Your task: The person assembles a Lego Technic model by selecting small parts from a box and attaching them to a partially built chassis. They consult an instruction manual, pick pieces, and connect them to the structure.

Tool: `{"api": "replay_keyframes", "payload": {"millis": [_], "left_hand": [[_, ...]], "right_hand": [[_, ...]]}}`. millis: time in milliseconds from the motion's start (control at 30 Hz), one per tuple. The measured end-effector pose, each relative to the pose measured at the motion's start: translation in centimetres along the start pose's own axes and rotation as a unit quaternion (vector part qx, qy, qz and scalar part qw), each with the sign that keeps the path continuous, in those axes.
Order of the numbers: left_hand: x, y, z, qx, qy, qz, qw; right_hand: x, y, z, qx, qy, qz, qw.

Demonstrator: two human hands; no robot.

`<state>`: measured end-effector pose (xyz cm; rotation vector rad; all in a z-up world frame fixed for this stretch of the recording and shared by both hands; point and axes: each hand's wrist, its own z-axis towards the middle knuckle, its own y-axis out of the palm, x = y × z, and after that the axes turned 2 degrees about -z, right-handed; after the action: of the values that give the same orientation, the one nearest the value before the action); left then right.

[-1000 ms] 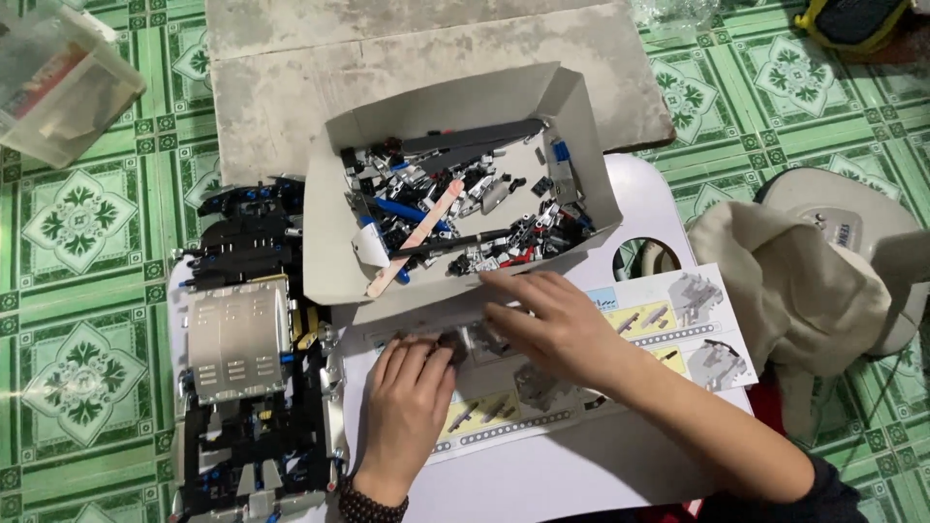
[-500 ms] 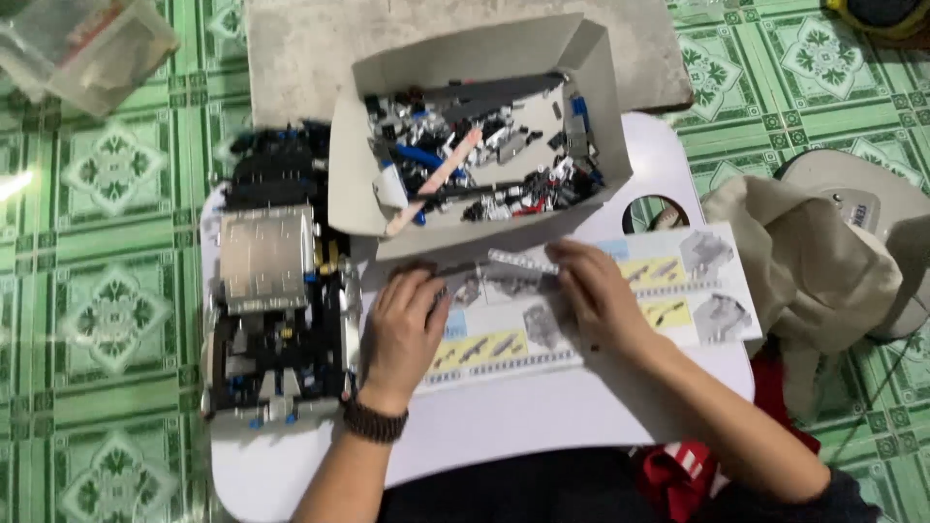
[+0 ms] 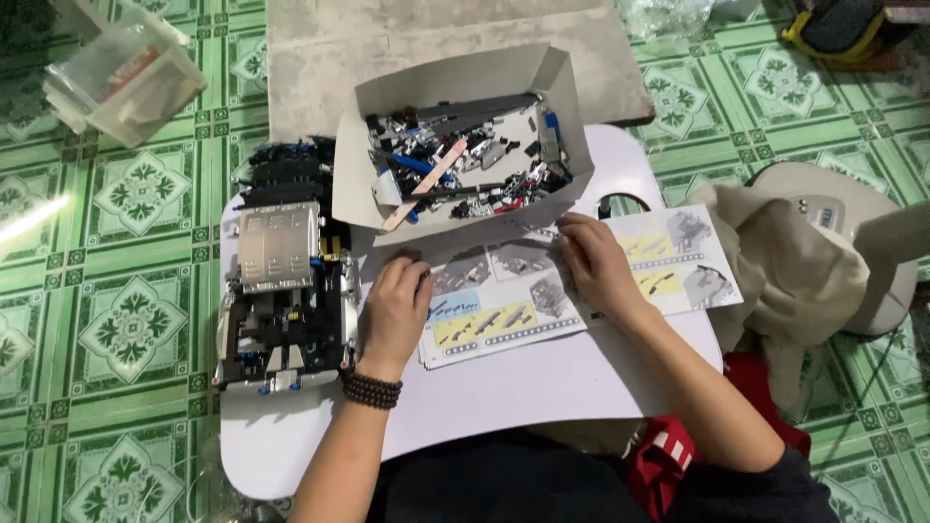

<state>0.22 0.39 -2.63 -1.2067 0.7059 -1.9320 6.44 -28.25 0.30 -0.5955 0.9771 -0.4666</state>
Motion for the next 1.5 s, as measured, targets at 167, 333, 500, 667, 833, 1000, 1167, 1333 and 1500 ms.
{"api": "replay_keyframes", "payload": {"millis": [167, 333, 500, 667, 833, 1000, 1167, 1333, 1500], "left_hand": [[0.8, -1.4, 1.4, 0.021, -0.015, -0.010, 1.000], [0.3, -1.0, 0.1, 0.004, -0.014, 0.044, 0.999], [1.3, -1.7, 1.2, -0.016, -0.034, 0.027, 0.999], [2.0, -2.4, 1.5, -0.024, -0.060, 0.006, 0.998], [2.1, -2.4, 1.4, -0.012, -0.073, 0.009, 0.997], [2.5, -2.8, 1.7, -0.015, -0.060, 0.012, 0.998], [2.4, -2.7, 1.6, -0.043, -0.051, 0.044, 0.997], [2.4, -2.8, 1.8, -0.043, -0.058, 0.036, 0.997], [2.6, -2.8, 1.9, -0.042, -0.060, 0.031, 0.997]], "right_hand": [[0.8, 0.0, 1.1, 0.012, 0.013, -0.016, 1.000], [2.0, 2.1, 0.4, -0.106, -0.083, 0.036, 0.990], [-1.3, 2.6, 4.6, -0.220, -0.084, 0.071, 0.969], [0.2, 2.5, 4.3, -0.237, -0.070, 0.083, 0.965], [0.3, 1.6, 3.9, -0.189, -0.055, 0.104, 0.975], [-0.6, 0.0, 5.0, -0.162, -0.125, 0.121, 0.971], [0.4, 0.1, 4.9, -0.203, -0.116, 0.100, 0.967], [0.0, 1.0, 4.7, -0.169, -0.096, 0.097, 0.976], [-1.0, 2.7, 3.2, -0.127, -0.166, -0.049, 0.977]]}}
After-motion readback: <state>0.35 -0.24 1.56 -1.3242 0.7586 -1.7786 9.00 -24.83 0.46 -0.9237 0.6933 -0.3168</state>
